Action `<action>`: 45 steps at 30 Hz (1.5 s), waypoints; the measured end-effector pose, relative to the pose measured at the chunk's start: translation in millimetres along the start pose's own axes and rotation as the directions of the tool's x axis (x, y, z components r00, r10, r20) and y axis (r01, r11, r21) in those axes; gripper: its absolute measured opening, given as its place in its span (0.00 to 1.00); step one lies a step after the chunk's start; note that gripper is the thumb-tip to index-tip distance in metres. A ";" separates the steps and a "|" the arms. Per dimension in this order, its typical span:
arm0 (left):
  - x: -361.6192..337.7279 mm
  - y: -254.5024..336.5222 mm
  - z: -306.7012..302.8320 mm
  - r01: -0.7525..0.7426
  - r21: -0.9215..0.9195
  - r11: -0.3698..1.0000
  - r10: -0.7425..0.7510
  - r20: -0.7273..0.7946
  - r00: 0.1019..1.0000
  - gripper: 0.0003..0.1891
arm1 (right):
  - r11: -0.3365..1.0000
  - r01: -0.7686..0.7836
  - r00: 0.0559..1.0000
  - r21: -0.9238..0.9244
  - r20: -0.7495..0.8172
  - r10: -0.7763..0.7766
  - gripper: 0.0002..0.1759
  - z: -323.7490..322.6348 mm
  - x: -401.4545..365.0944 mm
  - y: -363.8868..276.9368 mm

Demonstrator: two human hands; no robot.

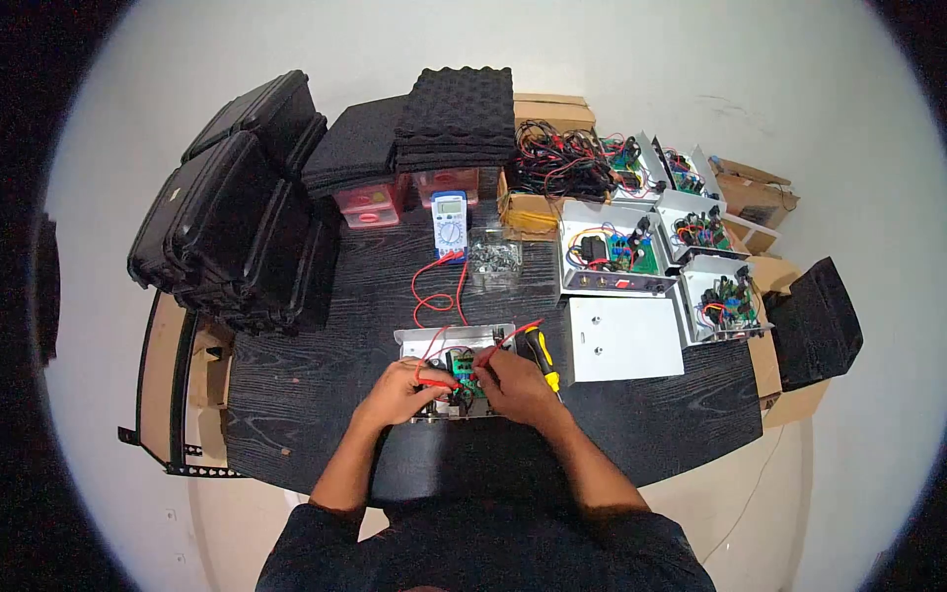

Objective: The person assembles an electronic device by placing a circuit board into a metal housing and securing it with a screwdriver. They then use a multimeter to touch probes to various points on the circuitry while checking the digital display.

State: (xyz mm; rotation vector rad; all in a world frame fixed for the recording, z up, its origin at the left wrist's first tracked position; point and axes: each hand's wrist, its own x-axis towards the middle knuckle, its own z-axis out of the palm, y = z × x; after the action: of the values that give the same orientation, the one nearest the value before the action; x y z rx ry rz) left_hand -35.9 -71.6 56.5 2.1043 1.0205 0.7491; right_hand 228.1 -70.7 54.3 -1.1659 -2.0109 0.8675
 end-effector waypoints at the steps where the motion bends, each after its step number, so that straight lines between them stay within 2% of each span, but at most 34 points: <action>1: -0.1 -0.8 0.6 -0.003 -0.006 1.000 0.003 -0.001 1.000 0.09 | 1.000 0.013 1.000 0.013 -0.011 -0.013 0.08 1.4 -0.4 2.7; 6: 0.6 0.9 0.6 0.008 -0.025 1.000 -0.008 0.000 1.000 0.09 | 0.997 0.009 1.000 0.075 -0.014 -0.008 0.08 3.6 0.0 4.9; 15: -0.4 -1.4 0.3 -0.003 0.013 1.000 0.003 0.005 1.000 0.10 | 0.998 -0.055 0.998 0.031 0.022 0.054 0.07 0.0 1.3 -2.3; 24: 2.0 10.5 -6.2 0.048 -0.022 0.999 -0.047 0.043 0.998 0.09 | 0.998 -0.028 1.000 0.055 0.014 0.028 0.09 2.7 0.0 2.2; 33: 2.5 3.5 -3.5 -0.020 -0.004 1.000 0.020 0.029 0.999 0.09 | 0.997 -0.068 0.997 0.023 0.023 0.067 0.08 3.1 -0.2 -0.1; 36: 0.7 1.5 -0.7 -0.025 -0.006 1.000 0.026 0.011 1.000 0.08 | 1.000 0.016 1.000 0.012 -0.016 -0.016 0.08 5.3 -0.7 5.0; 40: 1.7 1.3 1.0 -0.060 -0.028 0.998 0.059 -0.029 0.998 0.08 | 0.998 0.055 0.997 0.020 -0.062 -0.054 0.08 4.8 -1.1 5.6; 45: 3.0 -2.3 3.6 -0.049 -0.017 0.999 0.049 -0.004 0.999 0.07 | 0.999 0.016 0.999 0.043 -0.044 -0.014 0.07 4.1 -0.9 2.7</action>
State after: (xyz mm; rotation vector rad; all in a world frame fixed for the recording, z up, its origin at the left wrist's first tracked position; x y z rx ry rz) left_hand -32.8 -69.2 53.1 2.1206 0.9640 0.7830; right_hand 226.5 -71.4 49.6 -1.1355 -1.9537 0.8661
